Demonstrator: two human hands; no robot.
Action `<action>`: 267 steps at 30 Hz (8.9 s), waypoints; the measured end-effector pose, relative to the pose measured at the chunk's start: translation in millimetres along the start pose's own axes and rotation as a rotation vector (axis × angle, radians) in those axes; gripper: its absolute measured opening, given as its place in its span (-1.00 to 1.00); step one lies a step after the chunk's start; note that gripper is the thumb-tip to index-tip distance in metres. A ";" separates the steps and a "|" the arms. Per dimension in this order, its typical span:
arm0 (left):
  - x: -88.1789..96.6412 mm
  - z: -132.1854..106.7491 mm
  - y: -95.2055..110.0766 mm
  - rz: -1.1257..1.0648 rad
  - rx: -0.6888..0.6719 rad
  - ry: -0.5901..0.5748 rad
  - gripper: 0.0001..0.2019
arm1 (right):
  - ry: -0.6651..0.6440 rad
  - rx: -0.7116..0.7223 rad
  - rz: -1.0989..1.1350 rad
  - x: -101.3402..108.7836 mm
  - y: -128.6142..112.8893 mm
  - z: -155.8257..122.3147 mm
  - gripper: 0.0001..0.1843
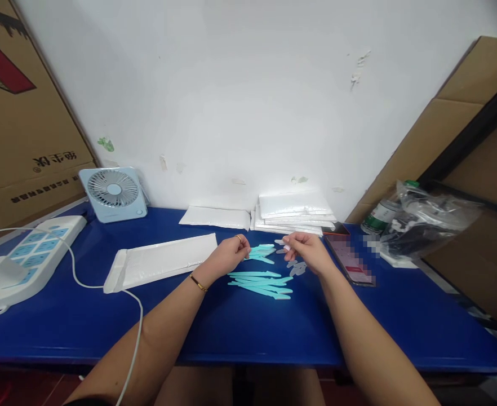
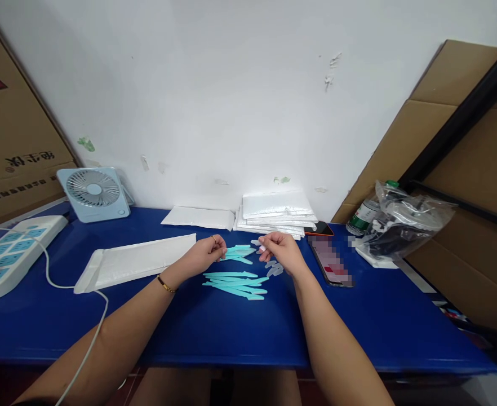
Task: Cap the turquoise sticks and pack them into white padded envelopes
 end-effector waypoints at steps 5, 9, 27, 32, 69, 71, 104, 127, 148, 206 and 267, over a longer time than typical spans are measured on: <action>-4.0 0.3 0.6 -0.007 -0.024 -0.016 -0.76 | -0.121 -0.018 -0.038 -19.0 -2.2 -4.8 -0.60; -6.5 4.6 -4.0 0.076 -0.038 0.009 -0.78 | -0.140 0.036 -0.235 -17.1 4.3 0.0 -0.61; -21.2 -2.4 2.1 0.422 -0.156 -0.132 -0.84 | -0.064 0.224 -1.256 -3.1 21.4 13.8 -0.81; -14.7 -2.4 0.4 0.310 -0.117 -0.087 -0.79 | -0.009 0.186 -0.844 8.5 19.8 10.3 -0.89; -19.8 -3.9 5.2 0.542 -0.130 -0.059 -0.89 | -0.235 0.037 -0.694 25.9 13.6 -0.8 -0.89; -17.0 -3.5 3.7 0.481 -0.094 -0.026 -0.88 | -0.215 0.035 -0.561 25.9 6.9 -2.6 -0.82; -2.3 7.6 -8.3 0.038 -0.028 0.086 -0.74 | -0.075 -0.018 0.035 -7.1 -3.2 -5.2 -0.65; -5.9 12.5 -12.3 -0.096 -0.026 0.072 -0.73 | 0.053 0.034 0.091 1.9 -5.8 -4.7 -0.70; -9.1 -2.9 10.6 0.366 -0.147 0.064 -0.70 | -0.176 -0.093 -0.956 76.4 15.1 -6.8 -0.82; -10.0 11.7 -8.8 0.529 -0.160 0.082 -0.51 | -0.231 -0.086 -0.832 51.6 10.2 -3.9 -0.90; -28.9 -5.0 16.9 0.702 -0.346 -0.149 -0.87 | -0.261 -0.002 -0.347 24.8 -23.1 -20.6 -0.77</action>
Point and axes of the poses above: each hand's wrist, its own z-axis towards the middle knuckle, its own x-axis out of the back of the hand, y = z × x, the point moved 1 cm from there along z, towards the middle knuckle, and after that the axes turned 1 degree about x, right-handed, at the moved point
